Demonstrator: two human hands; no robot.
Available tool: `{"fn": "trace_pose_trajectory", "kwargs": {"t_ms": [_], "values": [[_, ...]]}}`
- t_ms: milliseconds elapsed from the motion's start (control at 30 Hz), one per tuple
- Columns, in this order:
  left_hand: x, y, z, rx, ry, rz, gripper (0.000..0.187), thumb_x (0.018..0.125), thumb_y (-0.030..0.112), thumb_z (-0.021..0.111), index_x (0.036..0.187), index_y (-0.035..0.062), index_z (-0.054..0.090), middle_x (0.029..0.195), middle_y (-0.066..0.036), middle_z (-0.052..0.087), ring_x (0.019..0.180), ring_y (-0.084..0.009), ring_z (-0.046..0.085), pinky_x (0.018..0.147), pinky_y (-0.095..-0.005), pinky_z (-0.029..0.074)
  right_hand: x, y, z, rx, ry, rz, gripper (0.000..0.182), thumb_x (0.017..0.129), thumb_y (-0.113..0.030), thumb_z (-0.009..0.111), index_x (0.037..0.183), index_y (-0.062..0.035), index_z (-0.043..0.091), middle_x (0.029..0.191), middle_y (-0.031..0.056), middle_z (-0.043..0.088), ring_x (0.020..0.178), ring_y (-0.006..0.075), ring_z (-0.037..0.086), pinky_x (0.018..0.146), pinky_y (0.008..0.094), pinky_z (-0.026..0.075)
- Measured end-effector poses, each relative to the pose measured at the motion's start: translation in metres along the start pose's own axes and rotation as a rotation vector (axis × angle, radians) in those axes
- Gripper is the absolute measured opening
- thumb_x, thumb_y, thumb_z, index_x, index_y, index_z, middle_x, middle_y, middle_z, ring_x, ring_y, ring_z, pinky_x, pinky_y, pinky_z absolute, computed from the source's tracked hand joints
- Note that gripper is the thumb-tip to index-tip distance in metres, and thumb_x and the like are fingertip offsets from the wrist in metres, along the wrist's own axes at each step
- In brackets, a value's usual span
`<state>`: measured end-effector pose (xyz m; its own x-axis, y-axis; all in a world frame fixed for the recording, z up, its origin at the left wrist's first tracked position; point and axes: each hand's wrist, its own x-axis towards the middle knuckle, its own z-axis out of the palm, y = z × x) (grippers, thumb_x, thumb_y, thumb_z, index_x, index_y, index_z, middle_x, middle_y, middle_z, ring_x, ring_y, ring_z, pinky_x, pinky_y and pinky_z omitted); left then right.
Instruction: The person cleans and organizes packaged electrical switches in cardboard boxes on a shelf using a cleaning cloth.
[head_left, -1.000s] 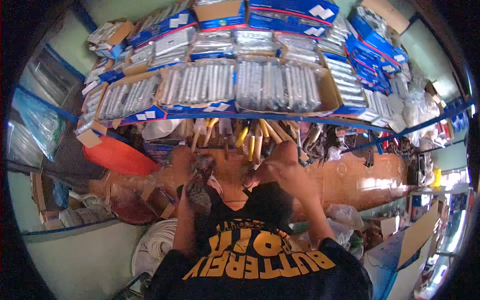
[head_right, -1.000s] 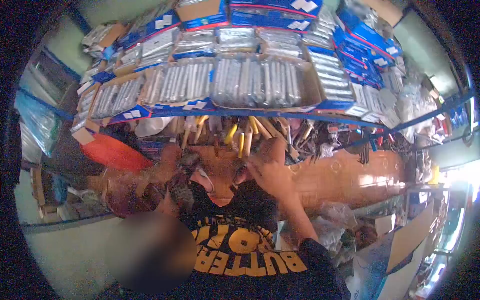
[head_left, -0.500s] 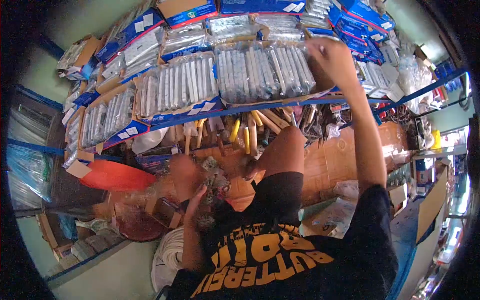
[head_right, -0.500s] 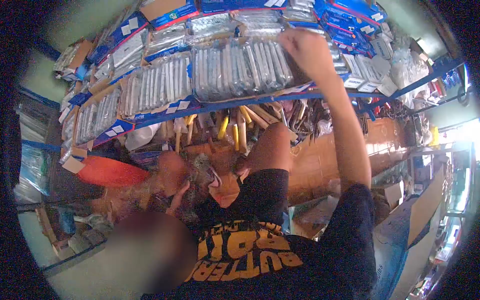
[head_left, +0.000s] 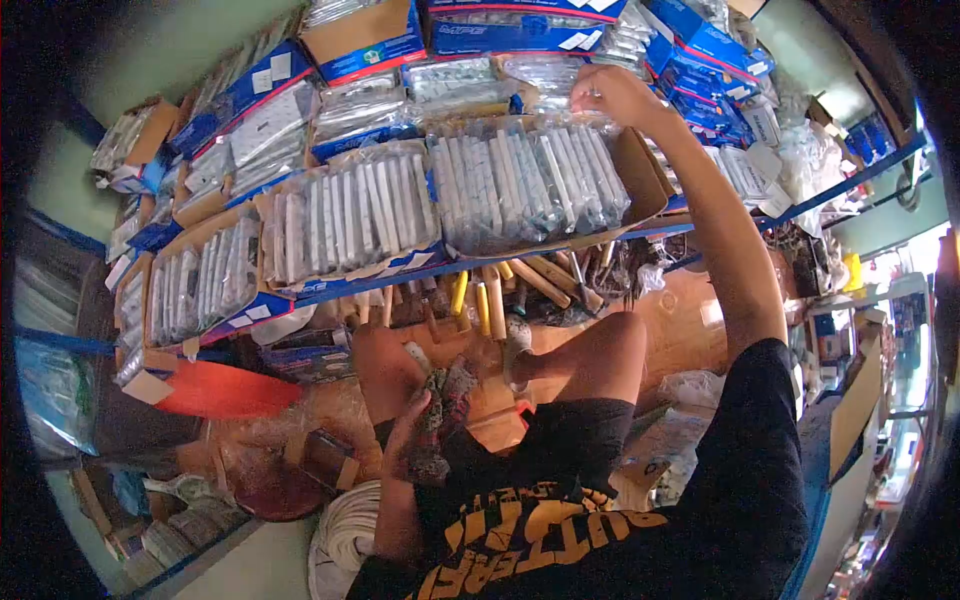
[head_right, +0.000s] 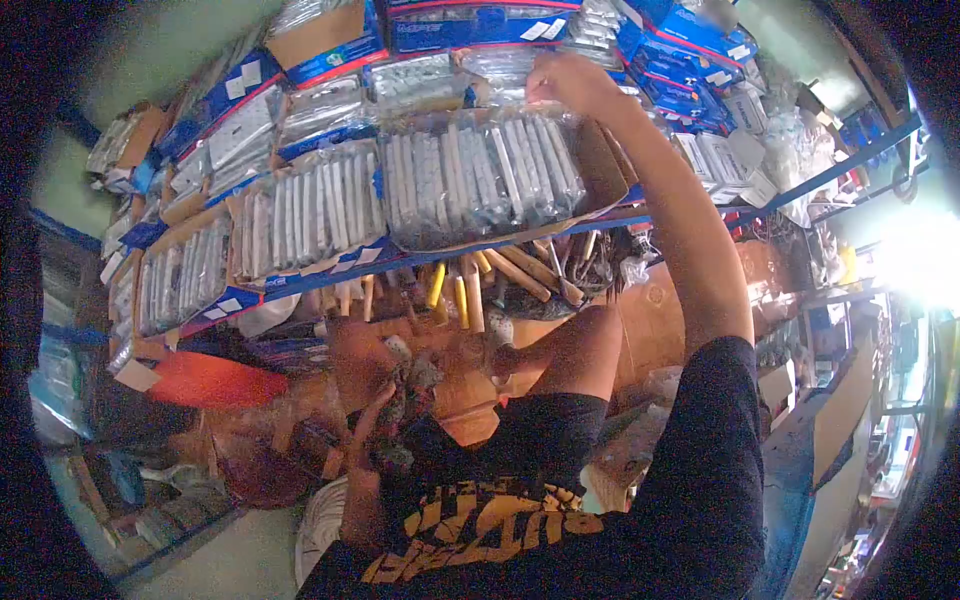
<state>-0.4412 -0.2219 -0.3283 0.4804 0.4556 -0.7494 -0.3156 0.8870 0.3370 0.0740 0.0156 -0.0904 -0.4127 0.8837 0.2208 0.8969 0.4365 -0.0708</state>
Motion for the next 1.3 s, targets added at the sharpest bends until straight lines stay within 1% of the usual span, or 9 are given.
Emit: {"fn": "trace_pose_trajectory", "kwargs": {"t_ms": [233,533,633,767,833,900,967,1067,1300], "values": [[0.013,0.008,0.019,0.203,0.035,0.052,0.036,0.095,0.033,0.055,0.121,0.0085,0.055,0.098,-0.001,0.064,0.084,-0.0123,0.062,0.071,-0.0262,0.05,-0.01,0.008,-0.006,0.04,0.073,0.029,0.011,0.084,-0.012,0.063,0.089,-0.0024,0.063,0.086,0.0107,0.062,0.084,0.0269,0.062,0.078,0.0358,0.048],[-0.01,0.015,0.029,-0.02,-0.002,0.116,0.026,0.095,0.029,0.054,0.108,0.0072,0.06,0.098,-0.004,0.065,0.085,-0.0152,0.062,0.076,-0.0288,0.05,-0.037,0.019,-0.037,0.489,0.531,0.276,0.01,0.097,-0.019,0.053,0.101,-0.0099,0.053,0.078,-0.0045,0.044,0.07,0.0031,0.04,0.059,0.0201,0.034],[-0.007,0.009,0.012,0.018,-0.032,0.094,0.031,0.095,0.031,0.054,0.113,0.006,0.059,0.103,-0.005,0.065,0.088,-0.016,0.063,0.078,-0.0311,0.052,-0.065,-0.052,-0.061,0.768,0.77,0.672,0.012,0.097,-0.022,0.053,0.101,-0.0107,0.054,0.08,-0.0031,0.048,0.068,0.0037,0.043,0.056,0.0206,0.035],[0.019,-0.006,-0.032,0.143,0.131,0.205,0.039,0.095,0.031,0.056,0.123,0.0047,0.056,0.112,-0.007,0.063,0.092,-0.0181,0.064,0.077,-0.0327,0.053,-0.125,-0.126,-0.024,0.74,1.012,0.749,0.023,0.097,-0.025,0.053,0.109,-0.0049,0.056,0.087,0.0016,0.059,0.072,0.0061,0.053,0.061,0.0228,0.044],[-0.027,0.017,0.035,0.134,0.078,0.186,0.042,0.094,0.03,0.056,0.127,0.0044,0.053,0.115,-0.007,0.061,0.095,-0.0177,0.063,0.078,-0.0314,0.052,-0.14,-0.183,-0.009,1.216,1.049,0.911,0.029,0.096,-0.023,0.055,0.114,-0.0001,0.055,0.092,0.0027,0.061,0.077,0.0069,0.056,0.065,0.0227,0.047],[-0.063,0.033,0.093,0.131,0.025,0.165,0.045,0.094,0.029,0.057,0.131,0.0041,0.05,0.119,-0.008,0.059,0.098,-0.0173,0.062,0.079,-0.0301,0.052,-0.161,-0.235,0.012,1.239,0.96,0.898,0.03,0.093,-0.018,0.059,0.116,0.0021,0.056,0.096,0.0041,0.063,0.08,0.008,0.059,0.066,0.0227,0.048],[-0.081,0.037,0.124,0.096,-0.007,0.376,0.049,0.094,0.023,0.057,0.136,0.0035,0.044,0.123,-0.008,0.056,0.1,-0.0162,0.059,0.083,-0.0282,0.049,-0.179,-0.271,0.023,1.615,0.792,1.05,0.026,0.091,-0.009,0.059,0.115,0.001,0.057,0.102,0.0043,0.064,0.082,0.0089,0.06,0.069,0.0226,0.049],[-0.102,0.04,0.157,0.402,0.032,0.749,0.051,0.093,0.019,0.057,0.138,0.003,0.041,0.122,-0.008,0.056,0.103,-0.0155,0.058,0.087,-0.0281,0.047,-0.186,-0.31,0.052,1.772,0.877,0.997,0.026,0.091,-0.005,0.06,0.116,-0.0008,0.055,0.104,0.0036,0.064,0.089,0.0087,0.06,0.075,0.0236,0.049],[-0.102,0.023,0.157,0.247,-0.011,0.744,0.047,0.092,0.015,0.055,0.136,0.0023,0.043,0.121,-0.007,0.055,0.103,-0.0158,0.057,0.089,-0.0295,0.046,-0.19,-0.332,0.051,1.773,0.922,0.955,0.023,0.092,-0.007,0.06,0.114,-0.0024,0.054,0.103,0.0045,0.065,0.089,0.0095,0.062,0.075,0.0242,0.051]]}}
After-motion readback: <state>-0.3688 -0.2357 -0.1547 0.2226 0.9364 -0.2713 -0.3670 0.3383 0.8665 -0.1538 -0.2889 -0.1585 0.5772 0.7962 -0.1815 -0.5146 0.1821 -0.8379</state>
